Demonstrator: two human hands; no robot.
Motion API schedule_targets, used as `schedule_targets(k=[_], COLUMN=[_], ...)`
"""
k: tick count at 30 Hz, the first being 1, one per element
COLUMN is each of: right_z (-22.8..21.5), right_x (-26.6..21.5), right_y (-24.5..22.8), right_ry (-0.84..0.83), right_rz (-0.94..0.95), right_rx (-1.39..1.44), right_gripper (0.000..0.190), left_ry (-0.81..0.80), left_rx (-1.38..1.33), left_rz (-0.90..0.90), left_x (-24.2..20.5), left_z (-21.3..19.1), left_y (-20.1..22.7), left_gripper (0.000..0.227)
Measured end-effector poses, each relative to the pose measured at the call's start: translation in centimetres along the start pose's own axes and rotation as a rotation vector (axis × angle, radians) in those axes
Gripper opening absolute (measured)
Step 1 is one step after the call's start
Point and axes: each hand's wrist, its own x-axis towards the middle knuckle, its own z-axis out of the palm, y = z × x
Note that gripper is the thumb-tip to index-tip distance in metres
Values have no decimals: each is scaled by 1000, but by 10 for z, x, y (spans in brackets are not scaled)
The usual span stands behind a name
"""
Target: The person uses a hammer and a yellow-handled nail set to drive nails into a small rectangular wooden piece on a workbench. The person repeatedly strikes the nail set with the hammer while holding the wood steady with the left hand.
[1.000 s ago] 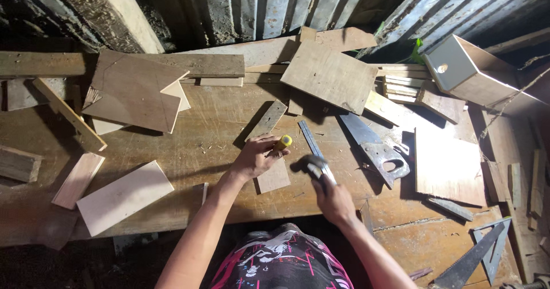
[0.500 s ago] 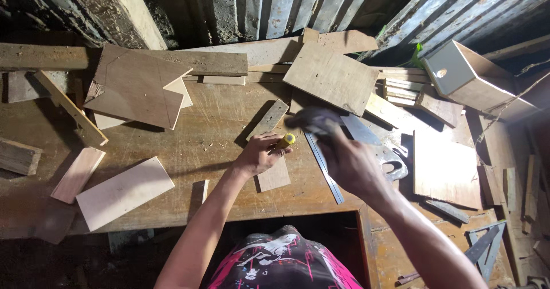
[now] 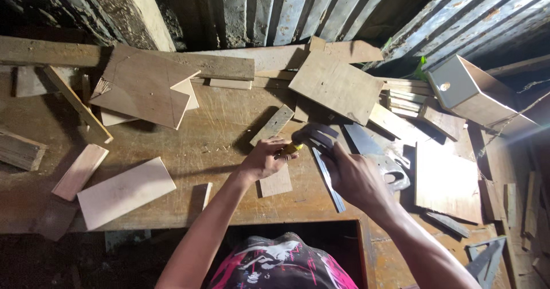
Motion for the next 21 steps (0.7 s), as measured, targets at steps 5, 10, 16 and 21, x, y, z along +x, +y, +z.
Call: schedule_targets(k=[5, 10, 16, 21], right_z=[38, 124, 192, 203], right_x=[-26, -67, -96, -100], right_y=[23, 28, 30, 28], right_ry=[149, -65, -170, -157], right_rz=[87, 210, 209, 236], right_rx=[244, 249, 206, 266], right_gripper=[31, 27, 28, 28], left_ry=[29, 78, 262, 304], left_rx=[-164, 18, -94, -64], left_rz=[-79, -255, -237, -133], left_x=[-2, -1, -12, -16], left_z=[4, 4, -13, -10], left_y=[-9, -37, -45, -26], left_gripper=[21, 26, 33, 29])
